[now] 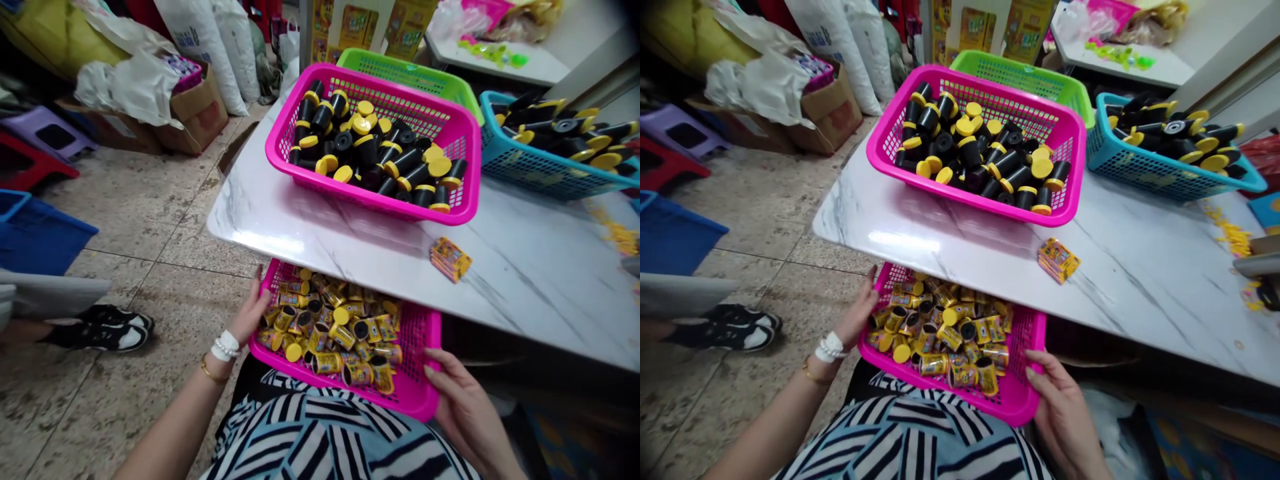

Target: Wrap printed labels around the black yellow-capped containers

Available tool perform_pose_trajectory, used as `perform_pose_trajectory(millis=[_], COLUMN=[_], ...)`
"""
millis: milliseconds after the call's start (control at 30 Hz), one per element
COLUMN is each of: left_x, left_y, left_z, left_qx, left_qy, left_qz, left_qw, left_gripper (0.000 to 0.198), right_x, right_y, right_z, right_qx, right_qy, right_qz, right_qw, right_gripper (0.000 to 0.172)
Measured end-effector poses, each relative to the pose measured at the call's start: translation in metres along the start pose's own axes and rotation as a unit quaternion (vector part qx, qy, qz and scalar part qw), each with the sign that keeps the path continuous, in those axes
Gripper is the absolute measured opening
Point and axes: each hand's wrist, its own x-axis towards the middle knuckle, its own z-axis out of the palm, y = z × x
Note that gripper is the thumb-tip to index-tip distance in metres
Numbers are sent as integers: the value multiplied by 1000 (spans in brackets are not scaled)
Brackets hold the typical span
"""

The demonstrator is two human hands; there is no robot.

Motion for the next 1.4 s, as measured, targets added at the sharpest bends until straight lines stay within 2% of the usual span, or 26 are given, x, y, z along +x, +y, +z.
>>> perform_pose_trajectory(millis=[100, 167, 200, 267, 333, 400, 467, 533, 567, 667, 767, 800, 867, 900, 967, 1067, 1133, 1233, 1300, 1400], left_x=[-6, -10, -9, -2, 12, 28, 42, 49, 49, 39, 24, 20, 13, 11, 8, 8, 11, 20, 27, 36], left_y=[10, 26, 36, 58, 75, 85, 88, 88, 88, 97, 113, 117, 123, 124, 123, 124, 131, 148, 160, 176], left_z=[-1, 9, 16, 30, 41, 46, 47, 47, 47, 50, 51, 49, 43, 39, 31, 27, 31, 45, 56, 74], left_qx=[165, 271, 303, 332, 366, 413, 457, 472, 465, 438, 415, 401, 365, 345, 303, 233, 194, 138, 80, -33], left_qy=[35, 81, 64, -57, -160, -186, -158, -130, -118, -100, -95, -98, -99, -92, -74, -80, -92, -103, -109, -109], left_qz=[67, 181, 257, 393, 427, 368, 260, 188, 176, 181, 236, 268, 334, 360, 389, 385, 371, 334, 283, 174], left_qw=[983, 942, 916, 855, 811, 812, 836, 852, 859, 875, 873, 870, 864, 862, 867, 890, 903, 927, 950, 978], left_gripper=[88, 96, 96, 87, 78, 68, 50, 41, 42, 43, 42, 44, 46, 45, 40, 29, 23, 19, 18, 25], right_x=[12, 23, 27, 34, 36, 34, 30, 24, 21, 13, 21, 28, 44, 53, 67, 84, 93, 105, 110, 106], right_y=[10, 14, 15, 12, 1, -17, -42, -71, -87, -139, -189, -203, -222, -225, -220, -192, -170, -145, -137, -134], right_z=[-9, -15, -18, -19, -19, -19, -17, -10, -2, 44, 104, 119, 133, 131, 113, 75, 57, 48, 49, 53], right_qx=[-22, -58, -82, -156, -271, -414, -537, -594, -591, -520, -522, -540, -601, -625, -645, -638, -590, -510, -499, -485], right_qy=[-7, -27, -38, -57, -73, -100, -135, -136, -106, -1, 61, 77, 129, 147, 109, 41, 49, 86, 96, 105], right_qz=[-20, -47, -63, -102, -169, -243, -309, -395, -459, -647, -708, -700, -635, -592, -536, -527, -561, -608, -618, -646], right_qw=[1000, 997, 994, 981, 945, 871, 773, 687, 655, 558, 471, 460, 467, 487, 534, 560, 579, 602, 600, 580], right_gripper=[49, 45, 43, 38, 35, 32, 28, 25, 23, 24, 29, 30, 31, 32, 30, 22, 22, 20, 18, 16])
